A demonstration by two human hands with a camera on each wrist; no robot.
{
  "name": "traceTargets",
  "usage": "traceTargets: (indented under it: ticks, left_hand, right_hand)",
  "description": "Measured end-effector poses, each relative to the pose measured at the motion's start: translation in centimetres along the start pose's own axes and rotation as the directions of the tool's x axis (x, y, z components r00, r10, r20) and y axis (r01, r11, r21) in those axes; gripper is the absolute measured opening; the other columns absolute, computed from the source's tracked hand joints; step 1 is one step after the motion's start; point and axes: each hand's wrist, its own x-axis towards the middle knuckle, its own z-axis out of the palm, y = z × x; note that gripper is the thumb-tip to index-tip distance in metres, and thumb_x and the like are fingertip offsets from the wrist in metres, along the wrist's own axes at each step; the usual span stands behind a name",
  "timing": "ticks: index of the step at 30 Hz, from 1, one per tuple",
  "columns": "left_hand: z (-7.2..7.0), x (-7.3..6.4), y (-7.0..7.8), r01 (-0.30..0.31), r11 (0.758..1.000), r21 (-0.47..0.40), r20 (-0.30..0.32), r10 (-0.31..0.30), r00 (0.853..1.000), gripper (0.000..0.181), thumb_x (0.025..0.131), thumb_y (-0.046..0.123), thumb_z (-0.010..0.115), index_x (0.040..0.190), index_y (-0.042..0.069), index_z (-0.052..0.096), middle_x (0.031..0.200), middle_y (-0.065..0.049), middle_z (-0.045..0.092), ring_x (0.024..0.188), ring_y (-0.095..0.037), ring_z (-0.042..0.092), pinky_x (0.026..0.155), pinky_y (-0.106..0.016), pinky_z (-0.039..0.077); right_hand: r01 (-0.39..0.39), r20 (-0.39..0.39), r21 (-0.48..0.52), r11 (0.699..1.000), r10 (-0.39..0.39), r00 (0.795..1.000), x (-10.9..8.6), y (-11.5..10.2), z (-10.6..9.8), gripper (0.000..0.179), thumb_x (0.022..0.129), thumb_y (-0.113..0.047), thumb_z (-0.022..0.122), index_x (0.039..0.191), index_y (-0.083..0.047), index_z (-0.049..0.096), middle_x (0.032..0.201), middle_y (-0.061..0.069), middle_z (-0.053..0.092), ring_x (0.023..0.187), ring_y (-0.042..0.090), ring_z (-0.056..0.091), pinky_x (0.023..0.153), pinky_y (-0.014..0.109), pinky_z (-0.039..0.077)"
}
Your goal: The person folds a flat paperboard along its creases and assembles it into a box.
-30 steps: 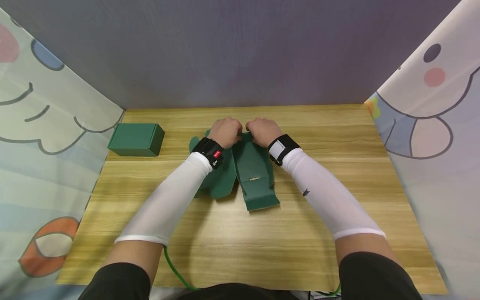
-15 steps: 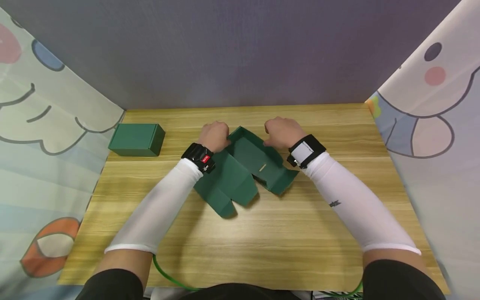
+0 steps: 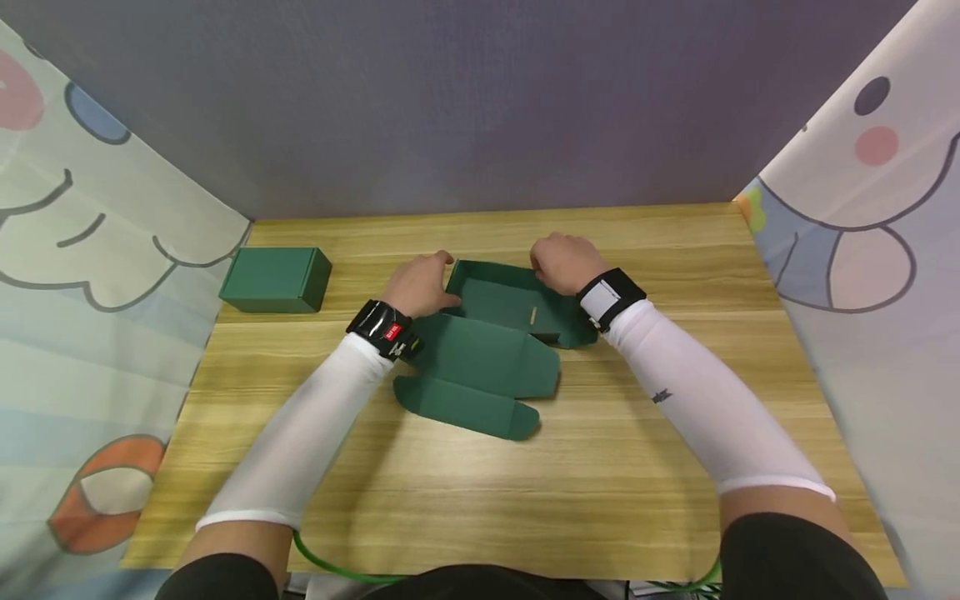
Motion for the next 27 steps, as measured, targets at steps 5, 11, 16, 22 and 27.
traceTargets:
  ticks: [5,11,16,22,27]
  left_hand:
    - [-1.0,-0.4,-0.1,-0.002,1.000,0.017,-0.046,0.003,0.999,0.064,0.091,0.046,0.078,0.139,0.008,0.061,0.124,-0.013,0.074,0.112,-0.033,0.071,0.095,-0.049,0.057]
    - [-2.3,0.5,0.5,-0.074,0.997,0.024,-0.094,0.076,0.993,0.047,0.094,0.043,0.077,0.128,0.012,0.071,0.126,-0.008,0.072,0.117,-0.030,0.068,0.098,-0.047,0.056]
    - [-2.2,1.9,1.4,-0.142,0.990,0.008,-0.039,0.142,0.989,0.039,0.097,0.040,0.074,0.126,0.014,0.073,0.132,-0.005,0.071,0.122,-0.026,0.066,0.100,-0.043,0.056]
    - [-1.5,3.4,1.9,-0.147,0.989,-0.025,0.014,0.147,0.989,0.030,0.096,0.033,0.076,0.120,0.014,0.076,0.127,-0.004,0.074,0.117,-0.024,0.067,0.094,-0.042,0.058]
    - [-0.7,4.7,1.8,-0.136,0.990,-0.027,0.028,0.137,0.990,0.016,0.095,0.029,0.078,0.100,0.015,0.080,0.102,0.001,0.077,0.091,-0.018,0.068,0.079,-0.037,0.058]
  right_hand:
    - [0.024,-0.016,-0.024,0.999,-0.025,1.000,0.9,-0.3,-0.4,0.007,0.095,-0.010,0.072,0.099,-0.008,0.078,0.097,0.010,0.077,0.090,0.029,0.072,0.082,0.050,0.060]
    - [0.063,-0.018,-0.073,0.995,-0.064,0.998,2.7,-1.2,-0.9,0.004,0.094,-0.013,0.076,0.096,-0.012,0.080,0.095,0.006,0.078,0.089,0.027,0.072,0.082,0.050,0.058]
    - [0.104,0.004,-0.111,0.988,-0.105,0.995,4.4,-1.8,-0.6,0.011,0.096,-0.009,0.072,0.090,-0.015,0.080,0.083,0.003,0.073,0.078,0.023,0.065,0.079,0.045,0.055]
    - [0.161,-0.026,-0.122,0.979,-0.165,0.986,5.9,-2.3,0.0,0.040,0.090,0.007,0.059,0.062,-0.020,0.049,0.065,-0.004,0.035,0.065,0.017,0.033,0.072,0.037,0.031]
    - [0.226,-0.058,-0.155,0.962,-0.237,0.970,6.5,-2.3,0.5,0.031,0.094,-0.001,0.068,0.067,-0.017,0.066,0.071,-0.002,0.049,0.071,0.019,0.045,0.077,0.040,0.044]
